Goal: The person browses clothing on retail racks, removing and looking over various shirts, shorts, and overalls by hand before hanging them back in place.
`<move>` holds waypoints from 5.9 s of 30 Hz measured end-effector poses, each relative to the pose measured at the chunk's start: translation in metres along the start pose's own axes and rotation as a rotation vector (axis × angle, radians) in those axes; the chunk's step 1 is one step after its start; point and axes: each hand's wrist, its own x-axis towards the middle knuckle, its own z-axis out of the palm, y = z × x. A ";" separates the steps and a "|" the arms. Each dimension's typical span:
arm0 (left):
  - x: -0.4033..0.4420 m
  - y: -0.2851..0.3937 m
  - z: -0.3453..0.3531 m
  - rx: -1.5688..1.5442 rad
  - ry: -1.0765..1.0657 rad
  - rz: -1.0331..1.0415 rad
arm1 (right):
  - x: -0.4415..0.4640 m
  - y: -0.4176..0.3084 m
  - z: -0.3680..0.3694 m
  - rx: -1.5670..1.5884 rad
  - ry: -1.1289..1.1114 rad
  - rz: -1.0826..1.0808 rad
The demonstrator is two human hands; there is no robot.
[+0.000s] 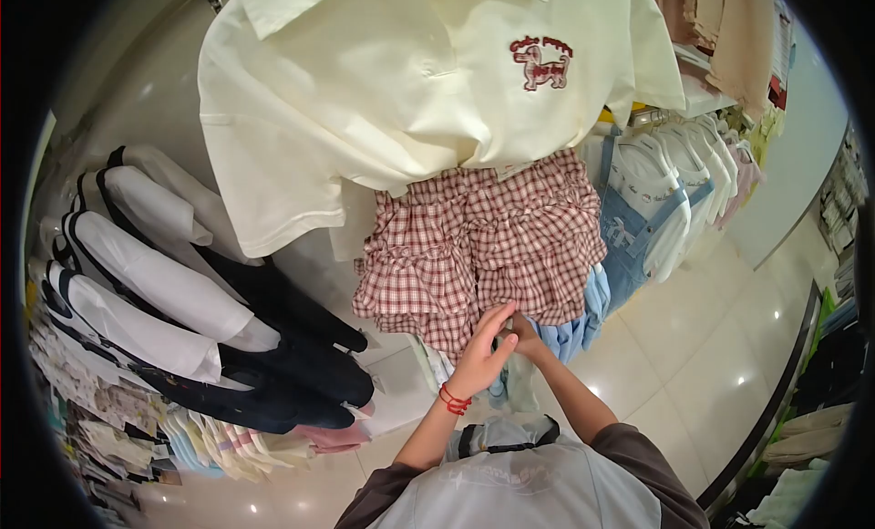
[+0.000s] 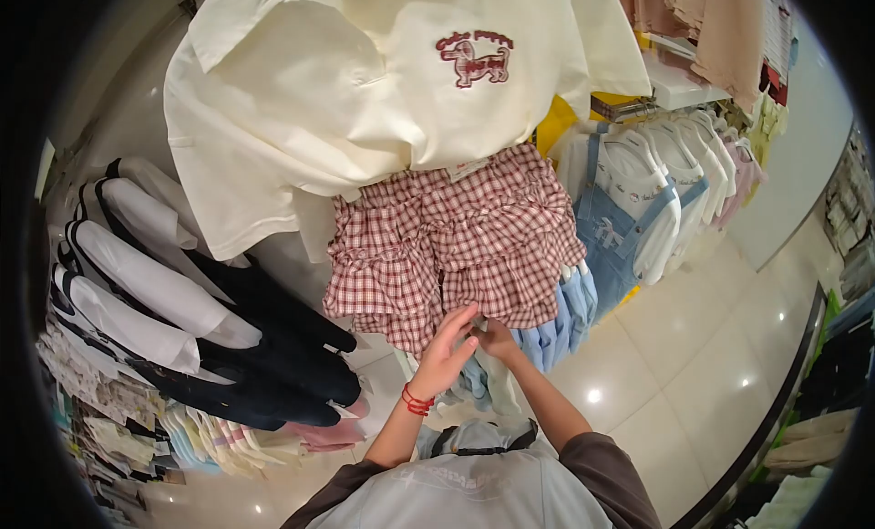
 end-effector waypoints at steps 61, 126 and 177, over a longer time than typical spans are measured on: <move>-0.059 0.017 -0.059 -0.833 0.728 0.041 | -0.031 -0.244 -0.056 -0.178 0.540 -0.756; -0.066 -0.019 -0.083 -0.470 0.176 -0.036 | -0.087 -0.215 -0.047 -0.468 0.205 -0.704; -0.017 -0.111 -0.092 1.462 0.380 0.231 | -0.044 -0.281 -0.126 -0.737 0.735 -0.364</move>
